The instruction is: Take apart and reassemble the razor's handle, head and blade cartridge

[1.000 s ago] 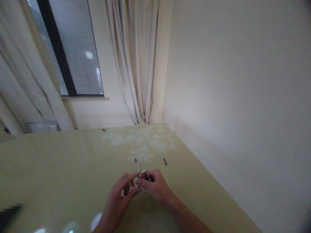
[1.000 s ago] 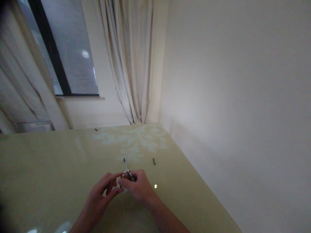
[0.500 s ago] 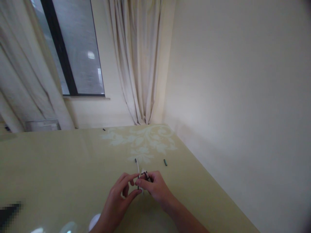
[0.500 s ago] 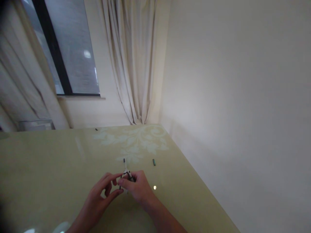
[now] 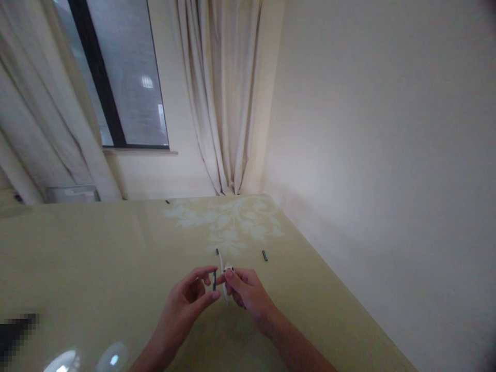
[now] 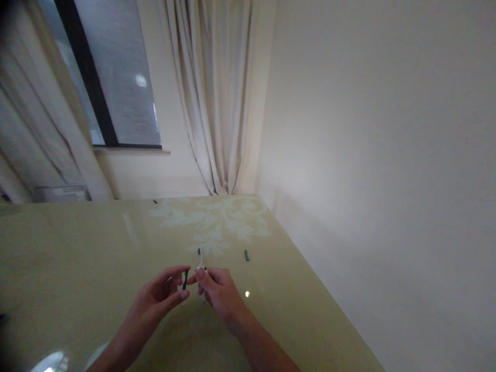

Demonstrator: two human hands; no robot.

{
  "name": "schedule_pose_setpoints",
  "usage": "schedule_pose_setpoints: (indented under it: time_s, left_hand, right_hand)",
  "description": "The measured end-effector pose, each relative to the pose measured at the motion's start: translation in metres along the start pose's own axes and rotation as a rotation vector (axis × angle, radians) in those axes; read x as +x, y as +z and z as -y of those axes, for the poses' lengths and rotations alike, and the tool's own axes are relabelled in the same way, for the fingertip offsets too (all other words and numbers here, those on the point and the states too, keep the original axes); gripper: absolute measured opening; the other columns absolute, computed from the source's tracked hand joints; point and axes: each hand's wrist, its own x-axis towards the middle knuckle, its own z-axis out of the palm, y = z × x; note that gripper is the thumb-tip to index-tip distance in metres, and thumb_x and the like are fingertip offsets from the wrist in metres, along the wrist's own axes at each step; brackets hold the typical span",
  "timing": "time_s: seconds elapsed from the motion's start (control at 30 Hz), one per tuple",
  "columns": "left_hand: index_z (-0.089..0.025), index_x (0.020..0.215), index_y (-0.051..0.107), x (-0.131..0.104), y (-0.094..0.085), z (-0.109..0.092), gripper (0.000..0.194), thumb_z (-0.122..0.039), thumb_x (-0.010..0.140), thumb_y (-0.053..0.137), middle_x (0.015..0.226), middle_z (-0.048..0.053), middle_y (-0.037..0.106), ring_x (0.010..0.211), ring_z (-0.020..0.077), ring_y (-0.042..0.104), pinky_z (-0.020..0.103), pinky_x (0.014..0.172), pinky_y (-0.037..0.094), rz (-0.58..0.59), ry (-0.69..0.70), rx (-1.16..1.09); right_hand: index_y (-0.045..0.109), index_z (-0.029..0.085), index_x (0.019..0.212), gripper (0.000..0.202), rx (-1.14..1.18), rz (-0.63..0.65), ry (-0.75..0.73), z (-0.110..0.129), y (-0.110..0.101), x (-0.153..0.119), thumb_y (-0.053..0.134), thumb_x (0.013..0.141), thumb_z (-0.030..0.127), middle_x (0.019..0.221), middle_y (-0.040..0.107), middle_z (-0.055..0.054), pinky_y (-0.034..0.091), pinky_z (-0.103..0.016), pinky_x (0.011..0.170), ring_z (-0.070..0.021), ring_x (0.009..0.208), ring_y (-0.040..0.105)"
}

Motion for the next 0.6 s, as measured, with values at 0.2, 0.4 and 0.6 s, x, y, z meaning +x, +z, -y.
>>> schedule_pose_setpoints:
  time_s: [0.2, 0.4, 0.6]
  left_hand:
    - [-0.024, 0.111, 0.080, 0.0015, -0.0034, -0.0037, 0.069, -0.055, 0.052, 0.098, 0.113, 0.012, 0.077, 0.113, 0.0321, 0.068, 0.040, 0.093, 0.055, -0.055, -0.190, -0.329]
    - [-0.025, 0.107, 0.083, 0.0016, 0.0010, 0.0000, 0.066, -0.052, 0.049, 0.101, 0.096, 0.008, 0.077, 0.090, 0.0256, 0.069, 0.040, 0.088, 0.056, -0.034, -0.210, -0.469]
    - [-0.026, 0.105, 0.085, 0.0006, -0.0011, 0.0007, 0.062, -0.050, 0.050, 0.101, 0.088, 0.005, 0.074, 0.084, 0.0215, 0.067, 0.036, 0.085, 0.055, -0.053, -0.206, -0.477]
  right_hand:
    - [0.076, 0.012, 0.098, 0.060, 0.000, 0.062, -0.103, 0.0101, 0.0028, -0.0053, 0.059, 0.096, 0.070, 0.063, 0.052, 0.003, 0.019, -0.024, 0.047, -0.0066, 0.049, 0.032]
    - [0.058, 0.020, 0.100, 0.045, 0.062, 0.116, -0.118, 0.0044, 0.0068, -0.0070, 0.069, 0.093, 0.062, 0.061, 0.062, 0.004, 0.021, -0.022, 0.045, -0.0067, 0.045, 0.033]
    - [0.059, 0.019, 0.096, 0.038, 0.018, 0.060, -0.179, 0.0056, 0.0091, -0.0083, 0.068, 0.096, 0.056, 0.067, 0.064, 0.002, 0.025, -0.021, 0.043, -0.0065, 0.045, 0.036]
